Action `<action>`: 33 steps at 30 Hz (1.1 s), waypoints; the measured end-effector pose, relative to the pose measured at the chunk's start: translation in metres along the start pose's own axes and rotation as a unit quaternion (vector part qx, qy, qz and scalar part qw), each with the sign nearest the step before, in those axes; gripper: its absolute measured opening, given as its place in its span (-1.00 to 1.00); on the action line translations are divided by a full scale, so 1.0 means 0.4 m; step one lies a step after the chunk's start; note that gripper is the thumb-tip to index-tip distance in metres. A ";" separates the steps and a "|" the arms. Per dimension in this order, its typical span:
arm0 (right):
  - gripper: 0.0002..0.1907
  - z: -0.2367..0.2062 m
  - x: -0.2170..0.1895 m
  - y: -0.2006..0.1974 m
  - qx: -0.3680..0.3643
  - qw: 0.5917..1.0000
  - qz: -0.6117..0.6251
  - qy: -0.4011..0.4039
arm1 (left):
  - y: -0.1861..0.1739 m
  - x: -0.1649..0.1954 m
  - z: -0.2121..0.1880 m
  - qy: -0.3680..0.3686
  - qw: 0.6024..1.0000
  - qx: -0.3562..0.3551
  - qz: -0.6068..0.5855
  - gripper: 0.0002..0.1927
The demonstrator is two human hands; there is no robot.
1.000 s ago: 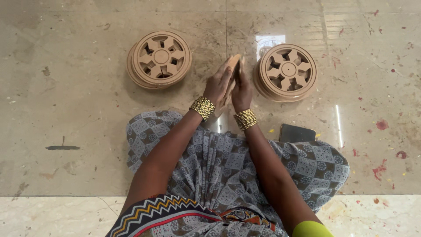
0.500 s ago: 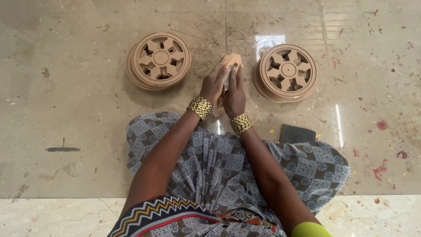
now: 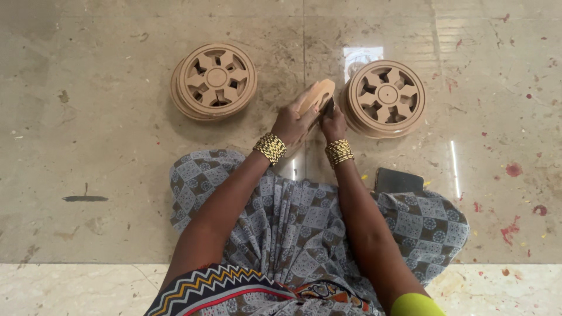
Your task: The person sits cross-legged on a tiled floor and sands decorative wooden wheel-shaped pieces with a sanding block, rubbing the faces and edges of one piece at a time and setting worked pieces aside with the others.
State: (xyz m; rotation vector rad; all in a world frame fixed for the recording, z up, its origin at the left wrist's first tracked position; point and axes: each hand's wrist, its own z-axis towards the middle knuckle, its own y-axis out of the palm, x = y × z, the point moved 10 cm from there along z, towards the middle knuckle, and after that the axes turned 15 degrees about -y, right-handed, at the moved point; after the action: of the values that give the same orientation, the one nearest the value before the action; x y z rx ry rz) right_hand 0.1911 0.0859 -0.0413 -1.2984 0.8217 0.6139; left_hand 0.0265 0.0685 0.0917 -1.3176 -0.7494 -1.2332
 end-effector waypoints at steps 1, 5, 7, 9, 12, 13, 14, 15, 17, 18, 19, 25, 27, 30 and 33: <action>-0.70 0.007 -0.040 -0.029 0.052 0.996 0.016 -0.069 | -0.001 0.019 -0.001 0.021 1.000 0.004 0.007 -0.40; -0.49 -0.008 -0.187 -0.116 0.174 0.946 0.072 -0.263 | 0.016 -0.047 0.019 -0.168 0.983 -0.039 0.062 -0.38; -0.54 -0.028 -0.266 -0.149 0.211 0.916 0.000 -0.342 | 0.034 -0.093 0.016 -0.254 0.951 -0.080 0.160 -0.38; -0.74 -0.066 -0.355 -0.160 0.247 0.853 -0.164 -0.430 | 0.037 -0.063 0.029 -0.188 0.975 -0.062 0.101 -0.35; -0.81 -0.024 -0.315 -0.174 0.207 0.926 -0.036 -0.313 | 0.034 0.003 0.025 -0.026 0.999 -0.014 0.037 -0.34; -0.81 -0.016 -0.309 -0.160 0.174 0.940 -0.038 -0.292 | 0.030 0.029 0.015 0.040 0.999 0.001 0.019 -0.35; -0.79 -0.010 -0.298 -0.144 0.140 0.952 -0.041 -0.269 | 0.037 0.001 0.020 -0.006 1.000 -0.007 0.030 -0.35; -0.77 -0.005 -0.285 -0.127 0.109 0.962 -0.044 -0.246 | 0.041 -0.024 0.024 -0.049 0.998 -0.016 0.042 -0.36; -0.75 -0.066 -0.359 -0.156 0.209 0.879 -0.112 -0.414 | 0.041 -0.059 0.025 -0.108 0.992 -0.031 0.064 -0.37; -0.73 -0.107 -0.385 -0.157 0.248 0.823 -0.141 -0.491 | 0.038 -0.072 0.023 -0.128 0.988 -0.037 0.074 -0.37; -0.72 -0.102 -0.364 -0.160 0.256 0.837 -0.129 -0.466 | 0.033 -0.084 0.022 -0.145 0.985 -0.042 0.086 -0.37; -0.63 -0.033 -0.126 -0.070 0.101 0.988 -0.057 -0.104 | -0.003 -0.164 0.043 -0.208 0.975 0.029 0.075 -0.43; -0.55 -0.045 -0.116 -0.029 0.064 0.993 -0.037 -0.097 | -0.003 -0.166 0.061 -0.159 0.986 0.051 0.009 -0.41; -0.44 -0.083 -0.209 -0.018 0.118 0.956 0.032 -0.268 | -0.020 -0.174 0.074 -0.132 0.987 0.090 -0.035 -0.40; -0.36 -0.146 -0.317 -0.015 0.179 0.883 -0.080 -0.426 | -0.031 -0.198 0.071 -0.153 0.981 0.075 -0.089 -0.38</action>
State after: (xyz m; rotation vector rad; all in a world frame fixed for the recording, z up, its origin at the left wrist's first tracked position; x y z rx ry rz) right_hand 0.1114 0.0340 0.0612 -0.6297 0.0783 0.7659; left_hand 0.0017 0.1162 0.0258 -1.3515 -1.1796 -1.0998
